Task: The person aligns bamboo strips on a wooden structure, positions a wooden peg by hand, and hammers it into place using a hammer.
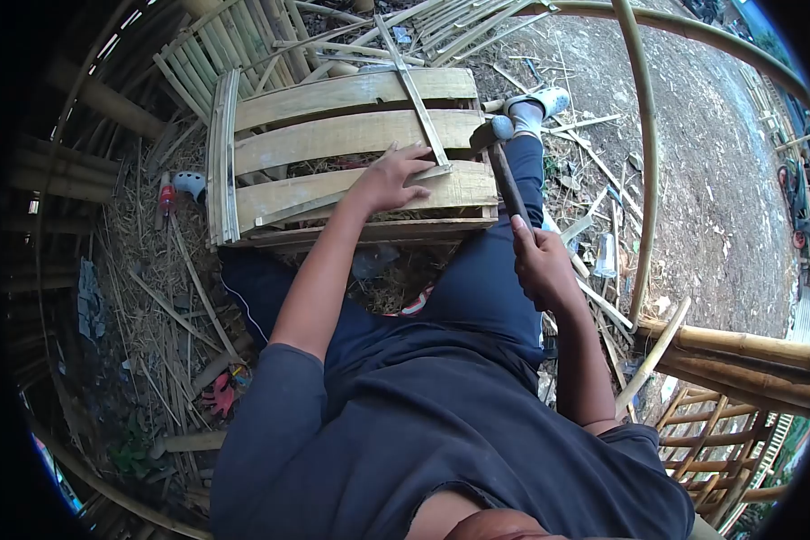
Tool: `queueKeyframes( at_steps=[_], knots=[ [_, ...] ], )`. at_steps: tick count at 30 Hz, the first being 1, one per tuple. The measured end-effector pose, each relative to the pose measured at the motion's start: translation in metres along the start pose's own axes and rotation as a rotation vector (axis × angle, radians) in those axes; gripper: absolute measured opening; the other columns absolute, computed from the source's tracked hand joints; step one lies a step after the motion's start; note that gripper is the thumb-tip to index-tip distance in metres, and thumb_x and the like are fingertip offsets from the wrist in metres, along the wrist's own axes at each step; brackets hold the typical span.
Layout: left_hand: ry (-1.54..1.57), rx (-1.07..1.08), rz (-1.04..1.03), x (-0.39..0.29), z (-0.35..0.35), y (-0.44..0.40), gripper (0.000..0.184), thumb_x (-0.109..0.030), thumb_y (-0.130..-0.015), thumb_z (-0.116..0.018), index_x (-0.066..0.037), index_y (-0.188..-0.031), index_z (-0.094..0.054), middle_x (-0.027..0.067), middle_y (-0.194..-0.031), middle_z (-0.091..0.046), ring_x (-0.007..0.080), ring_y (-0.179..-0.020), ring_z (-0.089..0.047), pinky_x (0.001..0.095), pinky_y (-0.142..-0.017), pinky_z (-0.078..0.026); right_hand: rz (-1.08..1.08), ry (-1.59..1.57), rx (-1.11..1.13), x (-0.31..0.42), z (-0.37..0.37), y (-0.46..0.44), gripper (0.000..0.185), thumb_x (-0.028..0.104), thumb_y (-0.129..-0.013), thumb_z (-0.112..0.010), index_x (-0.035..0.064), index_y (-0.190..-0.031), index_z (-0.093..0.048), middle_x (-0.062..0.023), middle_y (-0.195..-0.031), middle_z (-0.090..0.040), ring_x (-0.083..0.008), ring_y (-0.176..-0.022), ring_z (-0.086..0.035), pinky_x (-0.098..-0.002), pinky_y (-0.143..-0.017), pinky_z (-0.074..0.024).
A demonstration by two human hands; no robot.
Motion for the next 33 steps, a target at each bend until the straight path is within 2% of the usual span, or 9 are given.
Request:
queueKeyframes(
  at_steps=[4, 5, 9, 16, 20, 24, 28, 31, 33],
  knots=[
    [0.003, -0.117, -0.032, 0.004, -0.002, 0.003, 0.035, -0.021, -0.096, -0.074, -0.007, -0.127, -0.07, 0.0087, -0.143, -0.065, 0.0292, -0.137, -0.058, 0.0505, -0.124, -0.038, 0.033, 0.043, -0.124, 0.01, 0.003, -0.02, 0.059, 0.055, -0.109, -0.052, 0.0037, -0.081, -0.057, -0.0023, -0.054, -0.049, -0.0142, -0.039, -0.049, -0.0333, -0.038, -0.0392],
    [-0.001, -0.161, -0.05, 0.002, -0.001, 0.004, 0.031, -0.02, -0.096, -0.074, -0.006, -0.124, -0.07, 0.0082, -0.141, -0.066, 0.0293, -0.134, -0.06, 0.0479, -0.122, -0.042, 0.056, 0.141, -0.179, 0.007, 0.005, -0.034, 0.059, 0.051, -0.109, -0.054, -0.0016, -0.084, -0.064, -0.0142, -0.059, -0.061, -0.0284, -0.047, -0.062, -0.0419, -0.048, -0.0494],
    [-0.022, -0.255, -0.029, -0.027, 0.036, 0.006, 0.025, -0.018, -0.096, -0.073, -0.006, -0.118, -0.07, 0.0083, -0.131, -0.07, 0.0313, -0.125, -0.065, 0.0434, -0.104, -0.053, 0.179, 0.291, -0.312, -0.004, -0.006, -0.082, 0.057, 0.043, -0.106, -0.059, -0.0099, -0.088, -0.071, -0.0372, -0.081, -0.068, -0.0553, -0.084, -0.069, -0.055, -0.08, -0.055],
    [-0.007, -0.366, 0.046, -0.049, 0.076, 0.012, 0.027, -0.02, -0.096, -0.075, -0.005, -0.118, -0.07, 0.0114, -0.119, -0.072, 0.0359, -0.105, -0.071, 0.0425, -0.086, -0.058, 0.36, 0.531, -0.414, 0.006, -0.037, -0.086, 0.044, 0.031, -0.102, -0.066, -0.0119, -0.094, -0.064, -0.0368, -0.086, -0.069, -0.0534, -0.088, -0.07, -0.0576, -0.081, -0.0561],
    [0.001, -0.43, 0.059, -0.056, 0.094, 0.016, 0.028, -0.02, -0.096, -0.075, -0.003, -0.118, -0.072, 0.0123, -0.119, -0.073, 0.036, -0.106, -0.072, 0.0418, -0.087, -0.058, 0.222, 0.494, -0.13, -0.005, -0.046, -0.096, 0.039, 0.027, -0.101, -0.067, -0.0113, -0.103, -0.061, -0.0354, -0.092, -0.071, -0.0528, -0.093, -0.071, -0.057, -0.086, -0.0565],
    [-0.013, -0.533, 0.024, -0.065, 0.113, 0.022, 0.026, -0.018, -0.094, -0.076, -0.003, -0.115, -0.071, 0.011, -0.116, -0.073, 0.0359, -0.1, -0.073, 0.0426, -0.081, -0.059, 0.47, 0.793, -0.388, 0.027, -0.04, -0.071, 0.048, 0.035, -0.098, -0.074, -0.0107, -0.105, -0.06, -0.0306, -0.099, -0.071, -0.0464, -0.095, -0.072, -0.0536, -0.087, -0.0573],
    [0.004, -0.572, 0.011, -0.067, 0.126, 0.027, 0.027, -0.016, -0.095, -0.075, -0.001, -0.117, -0.071, 0.0139, -0.116, -0.073, 0.037, -0.101, -0.073, 0.0428, -0.082, -0.06, 0.784, 0.064, -0.193, 0.1, -0.039, -0.05, 0.042, 0.022, -0.098, -0.075, -0.0024, -0.129, -0.062, -0.0224, -0.109, -0.071, -0.0318, -0.097, -0.074, -0.0417, -0.079, -0.0594],
    [0.037, -0.579, 0.035, -0.068, 0.132, 0.033, 0.026, -0.012, -0.096, -0.074, 0.0, -0.119, -0.071, 0.0157, -0.117, -0.073, 0.0361, -0.106, -0.073, 0.042, -0.087, -0.059, 1.024, -0.03, -0.198, 0.138, -0.048, -0.044, 0.047, 0.016, -0.1, -0.073, 0.0029, -0.143, -0.058, -0.018, -0.104, -0.075, -0.027, -0.092, -0.076, -0.0365, -0.08, -0.06],
    [0.044, -0.598, 0.023, -0.068, 0.136, 0.035, 0.027, -0.012, -0.096, -0.074, 0.0, -0.12, -0.071, 0.0161, -0.117, -0.073, 0.0359, -0.105, -0.073, 0.0421, -0.086, -0.059, 0.975, -0.127, -0.081, 0.147, -0.059, -0.055, 0.05, 0.016, -0.101, -0.072, 0.0017, -0.146, -0.055, -0.0189, -0.105, -0.076, -0.0267, -0.093, -0.076, -0.0369, -0.082, -0.0605]
  ],
)
Point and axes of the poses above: each hand's wrist, its own y-axis away from the middle knuckle, its own z-axis out of the back of the hand, x = y × z, the point moved 5 cm from there along -y, towards the middle knuckle
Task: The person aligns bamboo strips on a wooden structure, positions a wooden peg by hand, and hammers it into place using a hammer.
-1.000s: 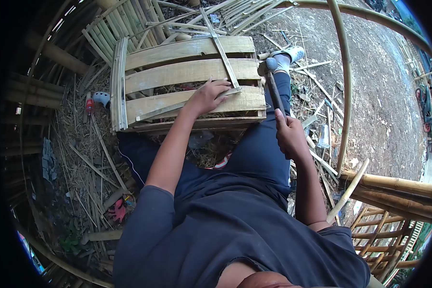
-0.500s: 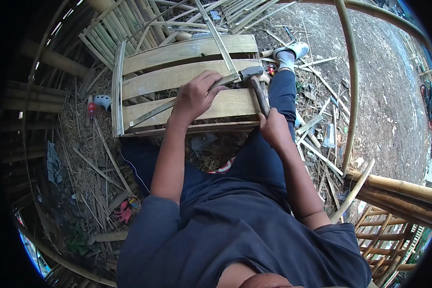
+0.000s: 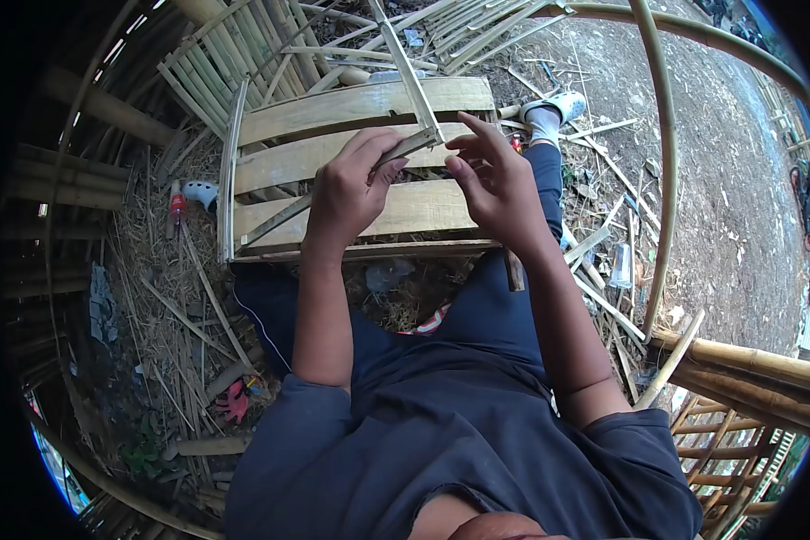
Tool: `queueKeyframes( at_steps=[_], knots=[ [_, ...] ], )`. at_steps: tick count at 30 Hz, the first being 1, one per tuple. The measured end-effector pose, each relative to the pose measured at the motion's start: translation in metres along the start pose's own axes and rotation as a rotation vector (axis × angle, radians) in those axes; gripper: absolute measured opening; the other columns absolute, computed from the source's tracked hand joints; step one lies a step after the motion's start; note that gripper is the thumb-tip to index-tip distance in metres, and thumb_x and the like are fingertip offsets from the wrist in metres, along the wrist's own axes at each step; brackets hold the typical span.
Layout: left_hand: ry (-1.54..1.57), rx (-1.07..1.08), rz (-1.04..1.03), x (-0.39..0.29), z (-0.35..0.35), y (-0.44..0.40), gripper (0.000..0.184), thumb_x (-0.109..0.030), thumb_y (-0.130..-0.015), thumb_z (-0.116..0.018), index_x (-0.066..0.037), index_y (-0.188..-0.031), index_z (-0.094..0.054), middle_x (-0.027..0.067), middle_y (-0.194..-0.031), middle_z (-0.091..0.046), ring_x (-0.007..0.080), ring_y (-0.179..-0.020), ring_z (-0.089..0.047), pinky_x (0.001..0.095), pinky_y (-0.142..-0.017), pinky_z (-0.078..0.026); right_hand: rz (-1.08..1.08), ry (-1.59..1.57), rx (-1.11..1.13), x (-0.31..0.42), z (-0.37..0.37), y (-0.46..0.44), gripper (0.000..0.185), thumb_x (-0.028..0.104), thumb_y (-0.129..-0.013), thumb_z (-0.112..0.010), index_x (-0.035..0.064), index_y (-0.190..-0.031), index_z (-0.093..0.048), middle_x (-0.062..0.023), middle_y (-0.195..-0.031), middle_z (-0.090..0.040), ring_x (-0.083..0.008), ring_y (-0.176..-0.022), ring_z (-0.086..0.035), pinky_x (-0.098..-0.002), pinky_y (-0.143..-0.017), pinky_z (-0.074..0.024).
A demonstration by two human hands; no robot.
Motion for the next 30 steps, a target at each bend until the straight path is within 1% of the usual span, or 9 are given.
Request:
queueKeyframes(
  at_steps=[2, 5, 8, 12, 14, 17, 20, 24, 30],
  knots=[
    [0.004, -0.039, -0.046, 0.002, 0.003, 0.001, 0.029, -0.016, -0.096, -0.074, -0.002, -0.12, -0.071, 0.0158, -0.114, -0.074, 0.0367, -0.1, -0.074, 0.0432, -0.081, -0.06, -0.064, -0.029, 0.065, 0.002, -0.006, -0.005, 0.049, 0.015, -0.103, -0.07, -0.0008, -0.146, -0.055, -0.0206, -0.114, -0.077, -0.0235, -0.099, -0.076, -0.0358, -0.086, -0.0606],
    [0.067, 0.0, 0.021, -0.002, 0.006, 0.004, 0.031, -0.015, -0.096, -0.074, -0.004, -0.125, -0.07, 0.0156, -0.11, -0.076, 0.0363, -0.097, -0.075, 0.0427, -0.08, -0.06, -0.121, -0.199, 0.109, -0.008, -0.021, -0.009, 0.044, 0.014, -0.104, -0.069, -0.0042, -0.142, -0.058, -0.0197, -0.113, -0.077, -0.0215, -0.099, -0.075, -0.0348, -0.084, -0.0605],
    [0.021, -0.026, 0.004, 0.002, 0.007, 0.007, 0.034, -0.011, -0.098, -0.073, -0.004, -0.131, -0.069, 0.0162, -0.115, -0.077, 0.0276, -0.096, -0.078, 0.0378, -0.081, -0.063, -0.166, -0.206, 0.115, -0.017, -0.026, -0.008, 0.032, 0.015, -0.104, -0.069, -0.0049, -0.13, -0.067, -0.0152, -0.104, -0.078, -0.0146, -0.088, -0.074, -0.0293, -0.071, -0.0572],
    [0.093, -0.038, 0.035, 0.003, 0.009, 0.007, 0.034, -0.012, -0.098, -0.074, -0.005, -0.131, -0.07, 0.0159, -0.115, -0.078, 0.0257, -0.097, -0.079, 0.0375, -0.081, -0.063, -0.144, -0.25, 0.132, -0.006, -0.029, -0.007, 0.026, 0.015, -0.104, -0.069, -0.0049, -0.121, -0.072, -0.0111, -0.096, -0.078, -0.0105, -0.078, -0.071, -0.0264, -0.064, -0.0531],
    [0.081, -0.045, 0.016, 0.004, 0.01, 0.008, 0.034, -0.013, -0.098, -0.074, -0.005, -0.131, -0.07, 0.0153, -0.115, -0.078, 0.0248, -0.097, -0.079, 0.0373, -0.08, -0.063, -0.17, -0.315, 0.064, 0.002, -0.029, -0.009, 0.026, 0.016, -0.104, -0.069, -0.0057, -0.119, -0.072, -0.0105, -0.094, -0.078, -0.011, -0.077, -0.071, -0.0267, -0.064, -0.0534],
    [0.112, -0.06, 0.031, 0.0, 0.014, 0.006, 0.034, -0.014, -0.098, -0.072, -0.009, -0.131, -0.069, 0.0167, -0.112, -0.077, 0.0346, -0.096, -0.077, 0.0425, -0.078, -0.061, -0.211, -0.419, 0.051, 0.002, -0.029, -0.01, 0.029, 0.019, -0.105, -0.07, -0.0065, -0.118, -0.073, -0.0109, -0.093, -0.078, -0.0123, -0.078, -0.072, -0.0271, -0.064, -0.0535],
    [0.105, -0.072, 0.031, 0.002, 0.015, 0.007, 0.035, -0.013, -0.097, -0.073, -0.01, -0.132, -0.068, 0.0166, -0.112, -0.077, 0.0343, -0.095, -0.077, 0.042, -0.078, -0.061, -0.256, -0.421, 0.123, -0.001, -0.025, -0.011, 0.033, 0.023, -0.106, -0.069, -0.0068, -0.119, -0.072, -0.013, -0.095, -0.078, -0.0142, -0.08, -0.073, -0.0274, -0.063, -0.0533],
    [0.094, -0.04, 0.054, 0.001, 0.016, 0.007, 0.035, -0.014, -0.099, -0.074, -0.004, -0.132, -0.069, 0.0148, -0.115, -0.078, 0.0252, -0.101, -0.079, 0.0367, -0.083, -0.062, -0.34, -0.317, 0.201, 0.003, -0.026, -0.009, 0.038, 0.029, -0.111, -0.059, -0.0077, -0.117, -0.07, -0.0147, -0.1, -0.077, -0.0158, -0.083, -0.074, -0.0271, -0.067, -0.0534],
    [0.116, -0.046, 0.059, 0.002, 0.018, 0.009, 0.037, -0.01, -0.097, -0.074, -0.004, -0.134, -0.068, 0.0161, -0.116, -0.078, 0.0253, -0.102, -0.079, 0.037, -0.085, -0.062, -0.567, -0.654, 0.28, -0.006, -0.033, -0.006, 0.048, 0.039, -0.113, -0.052, -0.0055, -0.122, -0.068, -0.014, -0.097, -0.076, -0.0167, -0.08, -0.07, -0.0275, -0.064, -0.0509]
  ],
)
Point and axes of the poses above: each hand's wrist, its own y-axis away from the middle knuckle, its own z-axis out of the back of the hand, x = y × z, the point moved 5 cm from there along -y, towards the middle knuckle
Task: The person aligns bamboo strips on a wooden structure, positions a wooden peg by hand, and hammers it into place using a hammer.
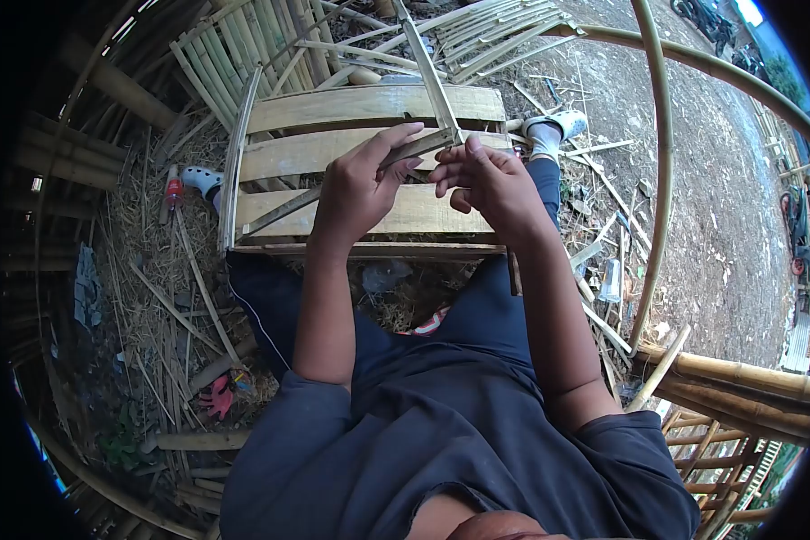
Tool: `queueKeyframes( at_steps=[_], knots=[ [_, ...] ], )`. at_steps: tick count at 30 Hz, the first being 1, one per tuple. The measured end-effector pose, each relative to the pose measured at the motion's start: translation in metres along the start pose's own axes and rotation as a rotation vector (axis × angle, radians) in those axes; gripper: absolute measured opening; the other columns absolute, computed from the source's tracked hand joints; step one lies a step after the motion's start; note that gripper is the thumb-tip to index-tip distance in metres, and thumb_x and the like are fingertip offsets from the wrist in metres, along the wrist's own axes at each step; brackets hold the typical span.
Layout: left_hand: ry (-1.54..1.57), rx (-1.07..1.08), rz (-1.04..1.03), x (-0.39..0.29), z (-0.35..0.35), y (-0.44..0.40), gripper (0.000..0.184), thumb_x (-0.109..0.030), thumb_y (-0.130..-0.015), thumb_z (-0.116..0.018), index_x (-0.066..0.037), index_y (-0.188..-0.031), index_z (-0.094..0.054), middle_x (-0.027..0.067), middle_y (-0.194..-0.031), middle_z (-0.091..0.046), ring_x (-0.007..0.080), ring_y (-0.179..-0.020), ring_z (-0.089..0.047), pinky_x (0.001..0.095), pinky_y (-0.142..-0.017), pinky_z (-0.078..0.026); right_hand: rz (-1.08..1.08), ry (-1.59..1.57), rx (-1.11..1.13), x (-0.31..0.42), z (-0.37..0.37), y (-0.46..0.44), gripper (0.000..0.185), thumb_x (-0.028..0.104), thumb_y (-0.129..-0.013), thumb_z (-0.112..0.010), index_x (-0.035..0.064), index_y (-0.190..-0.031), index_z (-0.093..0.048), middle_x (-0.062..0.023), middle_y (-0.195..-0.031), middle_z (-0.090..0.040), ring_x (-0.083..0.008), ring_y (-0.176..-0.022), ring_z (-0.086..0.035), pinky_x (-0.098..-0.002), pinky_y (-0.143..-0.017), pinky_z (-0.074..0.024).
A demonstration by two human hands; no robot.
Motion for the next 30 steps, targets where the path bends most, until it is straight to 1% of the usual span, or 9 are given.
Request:
queueKeyframes(
  at_steps=[6, 11, 14, 17, 20, 23, 26, 29, 30],
  knots=[
    [0.08, -0.008, 0.031, 0.005, 0.002, 0.003, 0.038, -0.009, -0.099, -0.073, -0.004, -0.136, -0.067, 0.0176, -0.115, -0.077, 0.0234, -0.099, -0.079, 0.0356, -0.082, -0.065, -0.023, 0.044, -0.013, -0.001, -0.001, -0.006, 0.044, 0.037, -0.114, -0.051, -0.0039, -0.119, -0.067, -0.0122, -0.096, -0.073, -0.0158, -0.081, -0.068, -0.0267, -0.062, -0.0484],
    [0.093, -0.012, 0.026, 0.004, 0.003, 0.002, 0.039, -0.009, -0.098, -0.073, -0.003, -0.136, -0.066, 0.0182, -0.114, -0.077, 0.0229, -0.098, -0.079, 0.0349, -0.081, -0.065, -0.03, -0.126, 0.042, -0.01, 0.0, -0.013, 0.041, 0.037, -0.114, -0.052, -0.0018, -0.115, -0.064, -0.0123, -0.094, -0.072, -0.0165, -0.079, -0.068, -0.0259, -0.062, -0.0478],
    [0.105, -0.02, 0.072, 0.006, 0.003, 0.004, 0.039, -0.015, -0.096, -0.076, -0.007, -0.134, -0.068, 0.0153, -0.117, -0.077, 0.028, -0.103, -0.078, 0.0379, -0.082, -0.063, -0.025, -0.183, 0.049, -0.015, 0.002, -0.016, 0.039, 0.037, -0.113, -0.054, -0.0009, -0.113, -0.063, -0.0126, -0.093, -0.071, -0.0172, -0.078, -0.068, -0.0253, -0.062, -0.048],
    [0.145, -0.018, 0.092, 0.008, 0.003, 0.004, 0.039, -0.015, -0.096, -0.076, -0.008, -0.134, -0.068, 0.0156, -0.116, -0.077, 0.0281, -0.102, -0.078, 0.0381, -0.082, -0.062, -0.026, -0.172, 0.057, -0.017, 0.003, -0.017, 0.038, 0.036, -0.112, -0.056, -0.0005, -0.112, -0.063, -0.0127, -0.093, -0.071, -0.0174, -0.078, -0.067, -0.0248, -0.062, -0.0484],
    [0.152, -0.033, 0.059, 0.006, 0.005, 0.005, 0.04, -0.015, -0.096, -0.076, -0.008, -0.134, -0.068, 0.016, -0.115, -0.077, 0.0282, -0.102, -0.078, 0.0381, -0.081, -0.062, -0.029, -0.179, 0.04, -0.019, 0.005, -0.016, 0.037, 0.036, -0.111, -0.06, -0.0008, -0.112, -0.063, -0.0126, -0.092, -0.071, -0.0167, -0.077, -0.067, -0.0244, -0.061, -0.0484],
    [0.066, -0.033, -0.023, 0.002, 0.009, 0.003, 0.039, -0.01, -0.098, -0.074, -0.002, -0.136, -0.067, 0.0157, -0.114, -0.077, 0.0223, -0.098, -0.079, 0.0352, -0.081, -0.065, -0.044, -0.17, 0.032, -0.019, 0.005, -0.013, 0.037, 0.036, -0.11, -0.062, -0.001, -0.111, -0.064, -0.0123, -0.09, -0.071, -0.0154, -0.076, -0.067, -0.0242, -0.06, -0.0483],
    [0.105, -0.028, -0.013, 0.003, 0.008, 0.003, 0.036, -0.007, -0.098, -0.072, -0.004, -0.134, -0.069, 0.0147, -0.113, -0.078, 0.022, -0.097, -0.078, 0.0352, -0.081, -0.064, -0.061, -0.132, 0.023, -0.021, 0.005, -0.011, 0.036, 0.035, -0.11, -0.062, -0.0009, -0.11, -0.065, -0.0117, -0.089, -0.071, -0.0136, -0.073, -0.066, -0.0244, -0.058, -0.0478],
    [0.102, -0.022, -0.099, 0.0, 0.007, 0.002, 0.039, -0.007, -0.095, -0.074, -0.011, -0.133, -0.071, 0.015, -0.108, -0.078, 0.0288, -0.092, -0.077, 0.0381, -0.077, -0.06, -0.047, -0.044, 0.03, -0.02, 0.003, -0.01, 0.032, 0.031, -0.112, -0.058, -0.0002, -0.107, -0.065, -0.0102, -0.087, -0.071, -0.0115, -0.069, -0.064, -0.0231, -0.055, -0.0472],
    [0.096, -0.001, -0.084, 0.0, 0.007, 0.002, 0.037, -0.005, -0.096, -0.073, -0.01, -0.132, -0.071, 0.0146, -0.109, -0.078, 0.026, -0.093, -0.077, 0.0366, -0.079, -0.061, -0.039, -0.009, 0.036, -0.019, 0.002, -0.01, 0.031, 0.029, -0.112, -0.056, 0.0001, -0.106, -0.065, -0.0096, -0.087, -0.071, -0.0108, -0.067, -0.063, -0.0224, -0.053, -0.047]
  ],
)
Point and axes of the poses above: each hand's wrist, its own y-axis away from the middle knuckle, its own z-axis out of the back of the hand, x = y × z, the point moved 5 cm from there along -y, towards the middle knuckle
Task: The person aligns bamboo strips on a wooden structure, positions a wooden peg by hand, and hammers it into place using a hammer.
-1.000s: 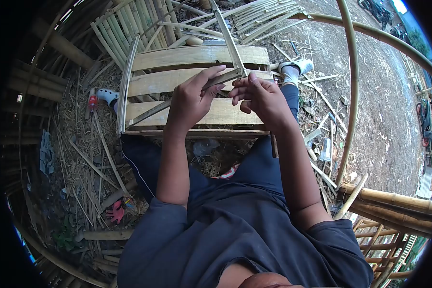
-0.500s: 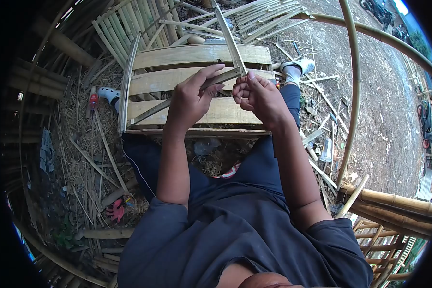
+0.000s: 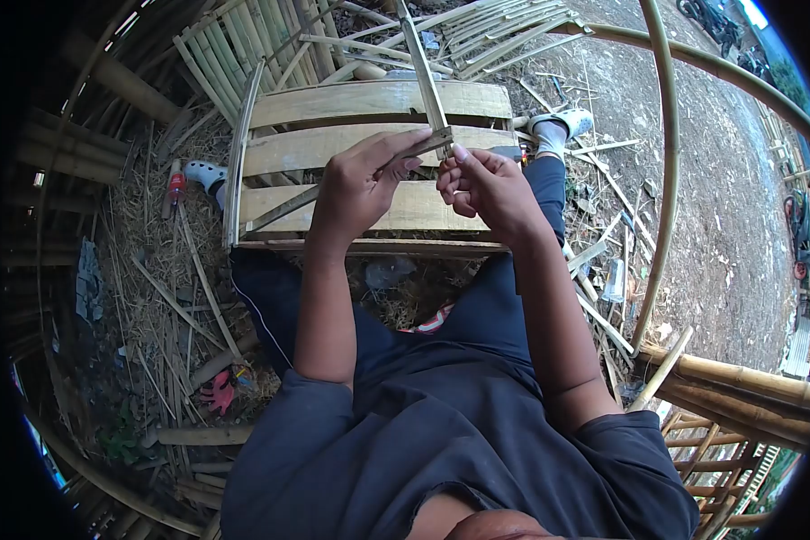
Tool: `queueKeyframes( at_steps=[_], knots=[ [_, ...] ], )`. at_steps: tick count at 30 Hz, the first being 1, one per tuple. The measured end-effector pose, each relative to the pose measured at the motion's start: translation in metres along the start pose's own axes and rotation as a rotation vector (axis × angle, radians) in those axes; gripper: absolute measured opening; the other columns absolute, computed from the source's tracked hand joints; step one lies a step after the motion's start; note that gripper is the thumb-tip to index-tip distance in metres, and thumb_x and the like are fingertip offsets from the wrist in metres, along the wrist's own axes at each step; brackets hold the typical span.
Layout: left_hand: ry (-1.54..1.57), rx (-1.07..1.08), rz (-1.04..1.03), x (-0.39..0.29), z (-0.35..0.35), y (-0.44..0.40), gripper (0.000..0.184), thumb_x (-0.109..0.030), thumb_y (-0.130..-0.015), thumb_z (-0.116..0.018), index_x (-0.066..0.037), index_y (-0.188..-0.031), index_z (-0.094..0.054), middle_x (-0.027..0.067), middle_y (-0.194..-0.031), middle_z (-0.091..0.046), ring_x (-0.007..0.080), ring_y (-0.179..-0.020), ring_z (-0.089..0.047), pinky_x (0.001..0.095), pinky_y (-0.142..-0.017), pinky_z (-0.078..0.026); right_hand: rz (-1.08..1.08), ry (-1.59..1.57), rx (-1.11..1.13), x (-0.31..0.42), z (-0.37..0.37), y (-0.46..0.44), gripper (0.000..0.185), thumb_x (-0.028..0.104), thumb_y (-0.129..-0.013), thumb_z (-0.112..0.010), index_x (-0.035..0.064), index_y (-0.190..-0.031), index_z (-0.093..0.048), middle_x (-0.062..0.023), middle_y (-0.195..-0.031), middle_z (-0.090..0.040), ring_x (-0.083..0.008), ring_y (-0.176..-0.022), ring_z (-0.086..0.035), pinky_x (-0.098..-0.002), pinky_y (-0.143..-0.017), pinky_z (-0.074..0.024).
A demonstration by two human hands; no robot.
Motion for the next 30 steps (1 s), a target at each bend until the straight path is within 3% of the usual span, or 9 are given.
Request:
queueKeyframes(
  at_steps=[2, 9, 12, 15, 20, 22, 23, 25, 30],
  knots=[
    [-0.009, 0.041, 0.03, -0.001, -0.001, 0.0, 0.033, -0.002, -0.098, -0.07, -0.008, -0.131, -0.072, 0.0137, -0.11, -0.078, 0.0205, -0.097, -0.077, 0.0335, -0.083, -0.063, 0.008, 0.02, -0.004, 0.0, -0.001, 0.0, 0.031, 0.028, -0.113, -0.056, -0.0013, -0.106, -0.066, -0.0103, -0.087, -0.071, -0.0104, -0.067, -0.063, -0.0228, -0.053, -0.0462],
    [0.071, 0.1, 0.08, 0.009, -0.009, 0.003, 0.031, 0.002, -0.097, -0.07, -0.003, -0.127, -0.073, 0.0135, -0.107, -0.077, 0.0197, -0.097, -0.076, 0.0333, -0.083, -0.063, 0.094, 0.144, 0.001, 0.003, 0.002, 0.004, 0.03, 0.027, -0.112, -0.057, -0.0008, -0.105, -0.067, -0.0082, -0.089, -0.072, -0.0103, -0.07, -0.064, -0.0242, -0.056, -0.0466],
    [0.083, 0.123, 0.088, 0.013, -0.011, 0.005, 0.031, 0.001, -0.095, -0.073, -0.002, -0.126, -0.073, 0.0133, -0.107, -0.078, 0.0192, -0.096, -0.076, 0.0331, -0.084, -0.061, 0.256, 0.404, -0.036, 0.009, -0.002, 0.01, 0.03, 0.028, -0.111, -0.061, -0.0002, -0.103, -0.068, -0.0055, -0.088, -0.072, -0.009, -0.072, -0.064, -0.0241, -0.06, -0.0481],
    [0.072, 0.13, 0.103, 0.011, -0.009, 0.004, 0.032, -0.001, -0.094, -0.075, -0.002, -0.125, -0.073, 0.0129, -0.105, -0.078, 0.0191, -0.096, -0.075, 0.0325, -0.085, -0.059, 0.432, 0.622, -0.134, 0.005, -0.003, 0.011, 0.03, 0.025, -0.107, -0.065, -0.0042, -0.103, -0.069, -0.0094, -0.085, -0.073, -0.0123, -0.073, -0.068, -0.031, -0.06, -0.0551],
    [0.069, 0.136, 0.107, 0.007, -0.007, 0.004, 0.032, -0.004, -0.093, -0.078, -0.003, -0.125, -0.074, 0.0125, -0.104, -0.078, 0.0198, -0.093, -0.075, 0.0317, -0.083, -0.058, 0.479, 0.776, -0.232, 0.008, -0.005, 0.014, 0.024, 0.018, -0.103, -0.071, -0.0048, -0.097, -0.066, -0.0154, -0.077, -0.068, -0.0159, -0.062, -0.061, -0.0349, -0.058, -0.0494],
    [0.082, 0.103, 0.103, 0.005, -0.007, 0.003, 0.028, -0.007, -0.091, -0.079, -0.003, -0.119, -0.076, 0.0154, -0.102, -0.077, 0.0299, -0.092, -0.075, 0.037, -0.079, -0.058, 0.506, 0.841, -0.249, 0.011, -0.009, 0.016, 0.023, 0.017, -0.101, -0.073, -0.0043, -0.096, -0.065, -0.0181, -0.076, -0.066, -0.0189, -0.06, -0.06, -0.0361, -0.057, -0.0478],
    [0.088, 0.087, 0.1, 0.004, -0.007, 0.003, 0.026, -0.009, -0.091, -0.08, -0.003, -0.116, -0.077, 0.0168, -0.102, -0.077, 0.0349, -0.092, -0.075, 0.0397, -0.077, -0.058, 0.527, 0.838, -0.242, 0.011, -0.01, 0.015, 0.022, 0.016, -0.102, -0.072, -0.0036, -0.094, -0.064, -0.0115, -0.074, -0.063, -0.0133, -0.062, -0.054, -0.0325, -0.056, -0.044],
    [0.091, 0.087, 0.095, 0.005, -0.007, 0.003, 0.028, -0.009, -0.09, -0.08, -0.005, -0.118, -0.076, 0.0166, -0.102, -0.077, 0.0346, -0.092, -0.076, 0.0397, -0.077, -0.058, 0.569, 0.83, -0.23, 0.011, -0.011, 0.015, 0.023, 0.015, -0.105, -0.069, -0.002, -0.091, -0.062, 0.0018, -0.07, -0.056, -0.0022, -0.065, -0.044, -0.0251, -0.054, -0.0365],
    [0.014, 0.067, 0.14, -0.003, -0.007, 0.0, 0.038, -0.006, -0.088, -0.08, -0.009, -0.126, -0.074, 0.0136, -0.106, -0.077, 0.0333, -0.094, -0.076, 0.0404, -0.08, -0.059, 0.635, 0.864, -0.238, 0.014, -0.012, 0.019, 0.022, 0.015, -0.104, -0.071, -0.0015, -0.092, -0.062, -0.0026, -0.069, -0.057, -0.0059, -0.063, -0.043, -0.0283, -0.054, -0.0372]
  ],
)
Point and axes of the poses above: each hand's wrist, its own y-axis away from the middle knuckle, its own z-axis out of the back of the hand, x = y × z, the point moved 5 cm from there along -y, towards the middle knuckle
